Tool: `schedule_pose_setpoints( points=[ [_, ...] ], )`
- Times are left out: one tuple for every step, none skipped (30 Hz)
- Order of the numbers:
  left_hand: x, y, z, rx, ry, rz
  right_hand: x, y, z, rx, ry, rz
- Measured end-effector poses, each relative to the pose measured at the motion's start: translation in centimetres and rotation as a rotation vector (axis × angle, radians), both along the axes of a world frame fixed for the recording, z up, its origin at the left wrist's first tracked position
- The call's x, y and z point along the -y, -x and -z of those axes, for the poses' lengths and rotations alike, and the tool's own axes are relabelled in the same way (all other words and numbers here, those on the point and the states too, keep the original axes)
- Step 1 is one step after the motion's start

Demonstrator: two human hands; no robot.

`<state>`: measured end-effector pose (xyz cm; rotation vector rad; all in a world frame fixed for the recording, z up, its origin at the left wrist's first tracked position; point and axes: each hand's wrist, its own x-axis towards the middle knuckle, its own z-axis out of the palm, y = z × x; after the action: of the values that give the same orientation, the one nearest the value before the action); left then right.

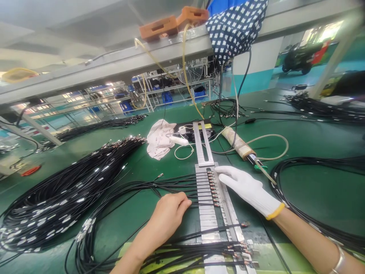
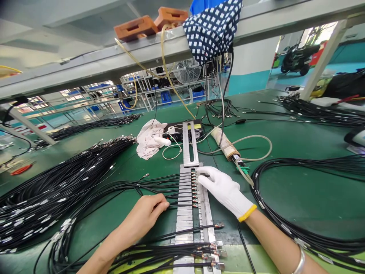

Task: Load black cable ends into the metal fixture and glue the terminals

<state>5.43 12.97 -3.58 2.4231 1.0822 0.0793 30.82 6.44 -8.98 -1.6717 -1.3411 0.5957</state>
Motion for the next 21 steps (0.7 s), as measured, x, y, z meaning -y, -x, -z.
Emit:
schedule_pose_setpoints(
  points=[
    [-0.1,0.2,0.3,0.022,0.029,-0.002,0.2,0.1,-0.2,0.020,0.013,0.006],
    [-0.1,0.3,0.6,0.042,0.058,-0.007,0.4,0.2,-0.4,0.037,0.030,0.011],
    [-0.2,0.3,0.9,0.062,0.082,-0.011,0.7,0.3,-0.6,0.049,0.053,0.015],
    [-0.3,0.4,1.1,0.081,0.098,-0.016,1.0,0.4,-0.8,0.058,0.078,0.020],
    [-0.3,0.3,1.3,0.096,0.104,-0.018,1.2,0.6,-1.1,0.068,0.102,0.027],
    [-0.4,0.3,1.4,0.108,0.102,-0.018,1.5,0.7,-1.4,0.083,0.121,0.034],
    [-0.4,0.2,1.5,0.114,0.100,-0.016,1.7,0.9,-1.7,0.104,0.137,0.042],
    [-0.4,0.2,1.5,0.115,0.102,-0.014,1.9,1.1,-2.0,0.129,0.153,0.049],
    [-0.4,0.2,1.5,0.113,0.106,-0.012,2.0,1.4,-2.2,0.158,0.171,0.055],
    [-0.4,0.1,1.5,0.109,0.113,-0.010,2.1,1.7,-2.4,0.185,0.188,0.060],
    [-0.4,0.1,1.4,0.106,0.121,-0.008,2.2,1.9,-2.6,0.210,0.207,0.061],
    [-0.3,0.1,1.4,0.105,0.129,-0.005,2.3,2.2,-2.7,0.232,0.225,0.057],
    [-0.3,0.1,1.4,0.106,0.133,-0.001,2.3,2.4,-2.8,0.253,0.240,0.054],
    [-0.4,0.0,1.3,0.108,0.134,0.003,2.3,2.6,-2.9,0.272,0.252,0.053],
    [-0.4,0.0,1.3,0.109,0.138,0.010,2.3,2.8,-2.9,0.292,0.260,0.052],
    [-0.5,-0.1,1.3,0.107,0.146,0.016,2.3,3.0,-2.9,0.311,0.265,0.050],
    [-0.7,-0.2,1.3,0.102,0.160,0.022,2.2,3.1,-2.9,0.330,0.267,0.050],
    [-0.8,-0.2,1.3,0.096,0.185,0.027,2.2,3.3,-2.9,0.347,0.267,0.054],
    [-1.0,-0.3,1.2,0.092,0.212,0.033,2.1,3.4,-2.8,0.362,0.268,0.059],
    [-1.3,-0.4,1.2,0.092,0.236,0.038,2.1,3.6,-2.8,0.376,0.269,0.060],
    [-1.5,-0.5,1.1,0.097,0.247,0.042,2.0,3.8,-2.7,0.389,0.269,0.064]
  ],
)
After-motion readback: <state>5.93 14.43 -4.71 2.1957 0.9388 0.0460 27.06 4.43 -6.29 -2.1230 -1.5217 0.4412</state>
